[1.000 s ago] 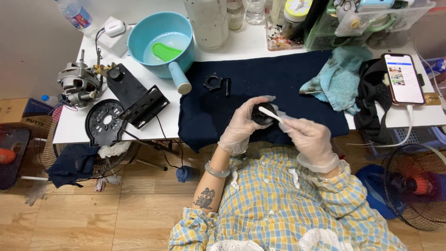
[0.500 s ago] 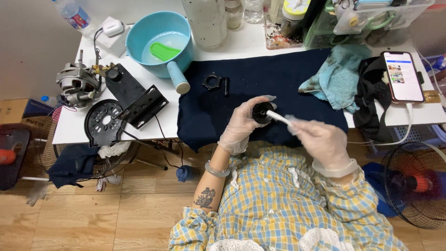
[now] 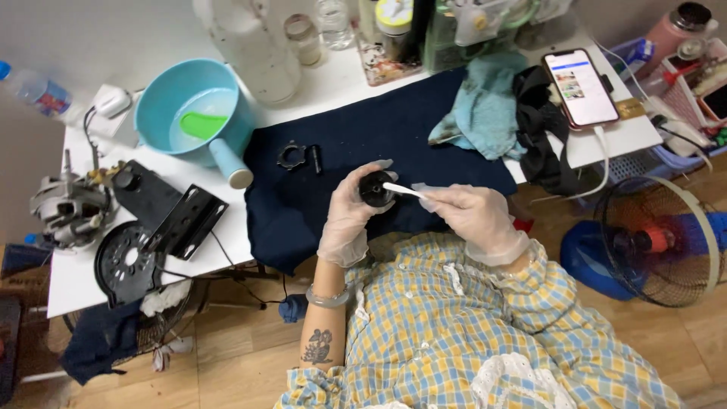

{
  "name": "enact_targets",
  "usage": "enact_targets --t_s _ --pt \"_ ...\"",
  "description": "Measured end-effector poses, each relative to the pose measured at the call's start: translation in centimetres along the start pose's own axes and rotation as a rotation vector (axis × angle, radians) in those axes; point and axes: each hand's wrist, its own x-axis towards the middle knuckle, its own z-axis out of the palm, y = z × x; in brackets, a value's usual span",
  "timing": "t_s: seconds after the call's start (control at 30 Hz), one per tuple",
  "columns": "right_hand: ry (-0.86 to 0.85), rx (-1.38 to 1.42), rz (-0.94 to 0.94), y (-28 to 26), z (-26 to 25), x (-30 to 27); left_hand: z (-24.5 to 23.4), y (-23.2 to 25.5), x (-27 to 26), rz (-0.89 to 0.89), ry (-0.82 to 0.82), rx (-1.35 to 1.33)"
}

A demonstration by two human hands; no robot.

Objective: Clean a small mechanical part using a cotton swab and cleaning solution.

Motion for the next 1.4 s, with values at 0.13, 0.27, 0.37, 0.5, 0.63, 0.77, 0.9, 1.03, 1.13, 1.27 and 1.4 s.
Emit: enact_targets --t_s 0.13,0.27,0.37,0.5,0.63,0.77,0.9,1.03,1.13,1.27,1.4 --pt "-0.054 0.159 0.001 0.1 0.6 -0.3 -1.1 -1.2 0.5 0.004 -0.013 -0.027" --pt "0.008 0.118 -0.015 -4.1 -2.4 1.5 -0.2 -0.2 0.4 -0.066 0.028 -0.11" --pt "0.056 0.11 -0.024 0.7 1.2 -0.8 1.4 2.2 -0.3 -0.108 0.062 -0.168" --pt "0.118 0.032 0.025 -0.4 -0.2 0.4 1.7 1.9 -0.2 -0.126 0.04 -0.116" --pt "0.206 0.13 0.064 0.6 1.6 -0.3 2.0 2.2 -0.3 -0.089 -0.025 0.054" --pt "0.183 0.029 0.064 0.7 2.6 -0.4 1.9 1.8 -0.4 -0.07 -0.034 0.106" --pt "0.089 0.082 0.101 0.2 1.4 -0.5 1.8 1.3 -0.7 -0.014 0.036 0.039" --pt "0.006 0.078 0.202 -1.0 0.5 0.4 2.1 2.4 -0.6 -0.099 0.042 -0.021" --pt "-0.003 0.089 0.219 -0.9 1.0 0.8 1.8 2.1 -0.6 -0.083 0.041 0.003" --pt "-0.003 0.144 0.285 -0.2 0.9 1.1 1.3 1.2 -0.5 -0.045 0.063 -0.076" --pt "-0.003 0.188 0.32 -0.8 0.8 1.5 1.3 1.4 -0.6 -0.067 0.007 0.042"
